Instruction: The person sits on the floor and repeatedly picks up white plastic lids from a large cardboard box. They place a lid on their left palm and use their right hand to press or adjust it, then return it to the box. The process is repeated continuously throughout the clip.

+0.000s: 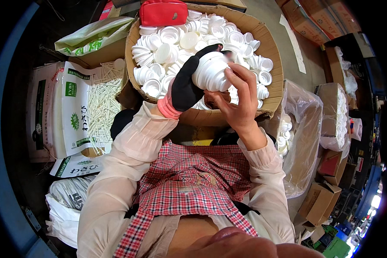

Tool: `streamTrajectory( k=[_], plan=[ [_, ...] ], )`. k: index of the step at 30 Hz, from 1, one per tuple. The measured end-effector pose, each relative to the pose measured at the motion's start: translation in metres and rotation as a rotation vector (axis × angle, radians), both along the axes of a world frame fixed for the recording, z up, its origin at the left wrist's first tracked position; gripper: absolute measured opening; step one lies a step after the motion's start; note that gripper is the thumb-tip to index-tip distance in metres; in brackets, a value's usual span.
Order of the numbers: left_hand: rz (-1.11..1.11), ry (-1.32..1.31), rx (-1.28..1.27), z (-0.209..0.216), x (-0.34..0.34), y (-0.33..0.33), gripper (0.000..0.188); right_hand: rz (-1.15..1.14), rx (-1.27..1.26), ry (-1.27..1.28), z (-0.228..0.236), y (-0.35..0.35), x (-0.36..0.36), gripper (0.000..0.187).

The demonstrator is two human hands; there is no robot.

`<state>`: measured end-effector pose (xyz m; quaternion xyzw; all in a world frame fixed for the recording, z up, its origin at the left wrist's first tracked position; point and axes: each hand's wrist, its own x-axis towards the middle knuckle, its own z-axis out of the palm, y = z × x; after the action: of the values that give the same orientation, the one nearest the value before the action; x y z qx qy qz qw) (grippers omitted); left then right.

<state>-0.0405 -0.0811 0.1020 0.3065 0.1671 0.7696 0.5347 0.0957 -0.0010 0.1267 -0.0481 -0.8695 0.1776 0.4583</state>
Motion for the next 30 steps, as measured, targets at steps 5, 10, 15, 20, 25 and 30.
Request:
streamTrajectory(
  k=[5,10,15,20,25,30],
  plan=[
    [-0.006,-0.185,-0.007,-0.003,0.002,-0.004,0.057,0.001,-0.014,-0.009,-0.003,-0.001,-0.001,0.069],
    [0.248,0.356,-0.129,0.001,0.000,-0.005,0.062,0.102,-0.339,-0.002,0.000,-0.001,-0.001,0.061],
    [0.263,0.510,-0.147,-0.004,0.007,0.002,0.069,0.155,-1.164,0.053,-0.003,0.016,-0.016,0.069],
    [0.373,0.799,-0.137,-0.018,0.010,0.002,0.068,-0.100,-1.159,0.081,-0.015,0.016,-0.032,0.068],
    [0.323,0.633,-0.154,-0.012,0.017,0.010,0.064,-0.062,-1.155,0.033,-0.003,0.020,-0.030,0.065],
    [0.098,-0.036,-0.171,-0.044,0.000,0.022,0.048,0.351,-1.294,-0.175,-0.012,0.029,-0.007,0.049]
  ],
)
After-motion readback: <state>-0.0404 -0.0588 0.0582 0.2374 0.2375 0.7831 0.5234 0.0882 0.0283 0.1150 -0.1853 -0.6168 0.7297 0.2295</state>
